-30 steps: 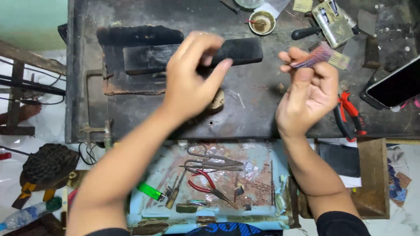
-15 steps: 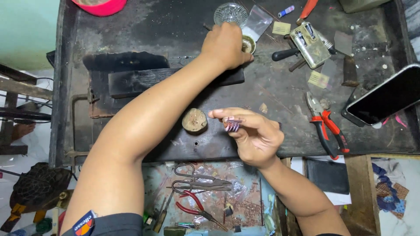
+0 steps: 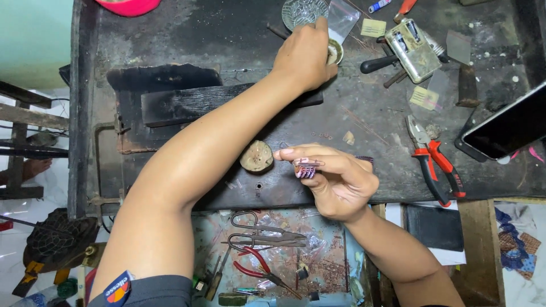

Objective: Adjusting and repairing a metal mesh structure for jewelry using hands and small tools at a workbench.

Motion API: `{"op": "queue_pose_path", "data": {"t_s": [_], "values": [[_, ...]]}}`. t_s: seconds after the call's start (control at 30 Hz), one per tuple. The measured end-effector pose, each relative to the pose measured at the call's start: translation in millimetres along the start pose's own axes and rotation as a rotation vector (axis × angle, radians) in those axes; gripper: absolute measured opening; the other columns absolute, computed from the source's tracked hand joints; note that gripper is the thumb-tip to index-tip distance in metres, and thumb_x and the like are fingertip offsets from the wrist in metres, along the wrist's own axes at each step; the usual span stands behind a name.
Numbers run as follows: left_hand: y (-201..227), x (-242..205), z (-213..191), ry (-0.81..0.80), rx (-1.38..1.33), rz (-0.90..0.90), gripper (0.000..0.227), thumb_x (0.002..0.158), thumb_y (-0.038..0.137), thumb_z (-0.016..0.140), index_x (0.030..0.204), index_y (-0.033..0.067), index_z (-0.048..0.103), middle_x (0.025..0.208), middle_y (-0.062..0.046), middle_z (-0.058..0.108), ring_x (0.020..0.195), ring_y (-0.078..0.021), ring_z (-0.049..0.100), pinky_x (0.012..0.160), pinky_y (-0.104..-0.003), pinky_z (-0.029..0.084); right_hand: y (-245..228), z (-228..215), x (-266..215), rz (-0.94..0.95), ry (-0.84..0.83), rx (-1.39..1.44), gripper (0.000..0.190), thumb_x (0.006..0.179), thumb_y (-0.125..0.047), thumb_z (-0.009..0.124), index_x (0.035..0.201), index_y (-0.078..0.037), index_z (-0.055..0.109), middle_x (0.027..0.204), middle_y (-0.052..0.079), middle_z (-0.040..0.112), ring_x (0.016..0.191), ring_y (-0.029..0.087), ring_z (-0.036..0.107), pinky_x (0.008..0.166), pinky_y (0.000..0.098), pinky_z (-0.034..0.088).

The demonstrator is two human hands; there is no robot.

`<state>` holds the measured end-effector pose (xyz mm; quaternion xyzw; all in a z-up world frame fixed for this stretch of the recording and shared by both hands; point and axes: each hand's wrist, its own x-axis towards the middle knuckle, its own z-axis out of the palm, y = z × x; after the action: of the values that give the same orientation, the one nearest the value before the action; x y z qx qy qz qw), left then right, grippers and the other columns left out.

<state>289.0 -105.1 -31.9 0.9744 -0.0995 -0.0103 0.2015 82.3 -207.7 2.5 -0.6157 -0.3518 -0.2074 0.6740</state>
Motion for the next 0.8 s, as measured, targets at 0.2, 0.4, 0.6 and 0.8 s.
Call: {"op": "queue_pose_path", "data": {"t_s": [0.2,0.4,0.6,0.8], "values": [[-10,-39,-51,0.122,-0.042,0.12,0.068,0.073,0.031,0.098,0.115,-0.0018,0.055,0.108,-0.026,0.07,0.096,-0.0417,0.069,0.07,-0.052,0.059,1,0,-2,0.0,-0.015,-0.018,0.021,0.106,-0.019,0.056,0.104,0.002,0.061,0.103,0.026,0.074,0.09,0.04,0.081,0.085,0.0439,0.071],[-45,-142,-120,0.117,0.023,0.085,0.053,0.079,0.023,0.09,0.106,-0.0003,0.05,0.103,-0.024,0.065,0.089,-0.0436,0.062,0.065,-0.053,0.05,0,3,-1,-0.042,-0.031,0.018,0.023,0.105,-0.019,0.058,0.103,0.003,0.062,0.101,0.027,0.074,0.089,0.041,0.081,0.081,0.0433,0.073],[-60,-256,-124,-0.016,0.065,-0.112,0.073,0.085,0.031,0.083,0.138,-0.0073,0.05,0.124,-0.028,0.065,0.114,-0.0435,0.062,0.094,-0.054,0.057,-1,8,-5,-0.075,-0.06,0.099,0.019,0.103,-0.012,0.059,0.1,0.007,0.061,0.097,0.031,0.072,0.086,0.043,0.08,0.077,0.0478,0.073],[-62,-321,-64,0.128,-0.125,-0.067,0.069,0.071,0.022,0.087,0.128,-0.007,0.06,0.101,-0.029,0.069,0.094,-0.0481,0.068,0.083,-0.055,0.056,-10,14,-2,-0.053,-0.084,0.164,0.023,0.097,-0.014,0.067,0.09,0.009,0.067,0.093,0.03,0.077,0.08,0.041,0.08,0.065,0.0439,0.064]]}}
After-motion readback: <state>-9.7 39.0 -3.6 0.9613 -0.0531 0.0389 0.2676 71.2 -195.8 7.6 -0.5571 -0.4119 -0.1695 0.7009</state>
